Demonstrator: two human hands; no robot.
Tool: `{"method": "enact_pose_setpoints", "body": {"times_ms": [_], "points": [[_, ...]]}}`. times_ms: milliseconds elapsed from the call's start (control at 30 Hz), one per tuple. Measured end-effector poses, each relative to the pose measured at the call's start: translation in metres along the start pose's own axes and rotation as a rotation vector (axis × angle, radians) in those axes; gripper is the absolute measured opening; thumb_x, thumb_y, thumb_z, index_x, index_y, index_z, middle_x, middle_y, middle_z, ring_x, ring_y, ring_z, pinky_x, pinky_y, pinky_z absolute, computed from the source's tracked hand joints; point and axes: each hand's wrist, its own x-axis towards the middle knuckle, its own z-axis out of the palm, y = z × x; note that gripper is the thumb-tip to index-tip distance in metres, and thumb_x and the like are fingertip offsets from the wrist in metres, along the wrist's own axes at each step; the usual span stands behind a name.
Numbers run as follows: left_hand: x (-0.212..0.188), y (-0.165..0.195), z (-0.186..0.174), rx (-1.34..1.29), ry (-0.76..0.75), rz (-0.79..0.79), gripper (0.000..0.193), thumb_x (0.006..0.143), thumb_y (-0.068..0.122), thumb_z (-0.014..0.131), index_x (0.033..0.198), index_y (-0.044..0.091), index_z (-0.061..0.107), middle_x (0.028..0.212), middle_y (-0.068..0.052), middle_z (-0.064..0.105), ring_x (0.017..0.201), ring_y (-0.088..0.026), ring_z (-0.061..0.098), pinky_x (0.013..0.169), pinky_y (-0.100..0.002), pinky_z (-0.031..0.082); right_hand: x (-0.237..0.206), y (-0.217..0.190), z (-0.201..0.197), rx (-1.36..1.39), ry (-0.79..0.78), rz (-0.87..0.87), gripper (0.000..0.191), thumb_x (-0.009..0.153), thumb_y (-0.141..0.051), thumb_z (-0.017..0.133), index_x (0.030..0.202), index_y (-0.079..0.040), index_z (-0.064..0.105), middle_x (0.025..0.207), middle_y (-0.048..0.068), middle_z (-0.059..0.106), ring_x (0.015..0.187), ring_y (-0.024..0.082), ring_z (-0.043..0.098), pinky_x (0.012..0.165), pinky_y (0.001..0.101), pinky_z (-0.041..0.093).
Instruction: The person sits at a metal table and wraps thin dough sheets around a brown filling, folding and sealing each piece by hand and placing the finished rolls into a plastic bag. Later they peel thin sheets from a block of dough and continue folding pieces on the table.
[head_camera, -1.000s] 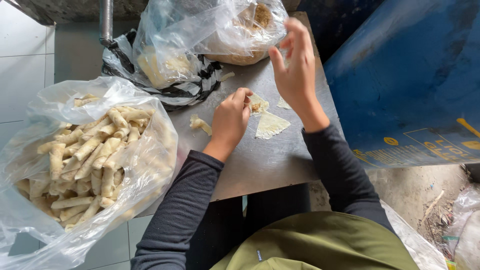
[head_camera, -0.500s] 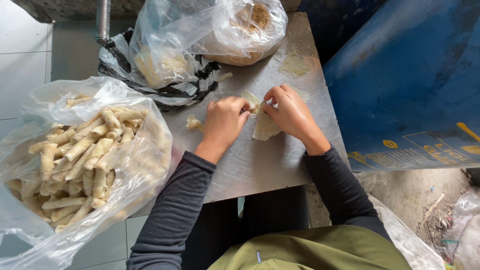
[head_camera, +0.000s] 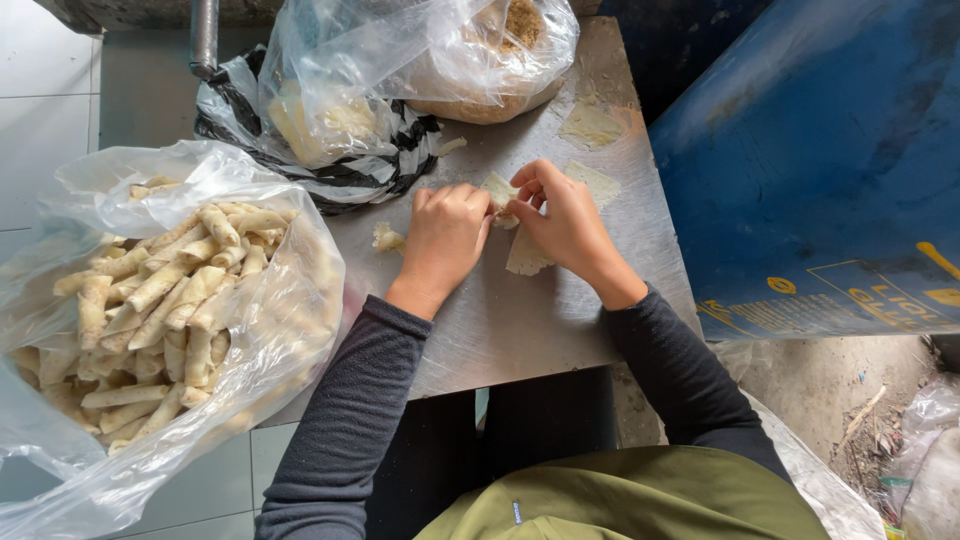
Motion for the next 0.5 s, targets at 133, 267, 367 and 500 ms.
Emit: {"method": "enact_pose_setpoints", "body": {"times_ms": [133,267,367,500], "points": [[0.000,-0.002,0.002,0.051,-0.004,0.020,0.005,0.088,0.012,0.070,0.089,0.011,0.065,0.089,-0.006,0.067,0.088,-0.026,0.067,0.081,-0.043,0.043,-0.002,-0.007,0.004,-0.041,-0.037,-0.040,0.022,0.086,-0.005,0.078,0.106,-0.001,0.069,0.091,0.011,0.071,0.073,0.020,0.069,0.066,0.0331,0.056],[0.000,-0.004,0.003,0.065,-0.019,0.030,0.007,0.089,0.013,0.070,0.091,0.011,0.064,0.089,-0.006,0.066,0.088,-0.026,0.066,0.081,-0.043,0.043,-0.005,-0.011,0.007,-0.123,0.005,-0.128,0.018,0.088,-0.004,0.078,0.104,-0.001,0.072,0.098,0.013,0.069,0.078,0.026,0.068,0.069,0.0367,0.055],[0.001,-0.005,0.003,0.024,-0.027,0.014,0.010,0.087,0.016,0.070,0.091,0.010,0.064,0.091,-0.006,0.067,0.090,-0.027,0.066,0.081,-0.043,0.043,-0.007,-0.013,0.008,-0.171,0.017,-0.205,0.017,0.088,-0.005,0.077,0.104,-0.002,0.073,0.101,0.014,0.067,0.085,0.029,0.068,0.075,0.0377,0.055],[0.005,-0.004,0.002,-0.105,-0.029,-0.084,0.011,0.092,0.018,0.069,0.095,0.009,0.066,0.091,-0.007,0.071,0.090,-0.028,0.068,0.082,-0.045,0.044,-0.008,-0.010,0.007,-0.178,-0.043,-0.205,0.020,0.084,-0.006,0.078,0.103,-0.002,0.074,0.099,0.014,0.065,0.087,0.032,0.066,0.075,0.0397,0.054]]}}
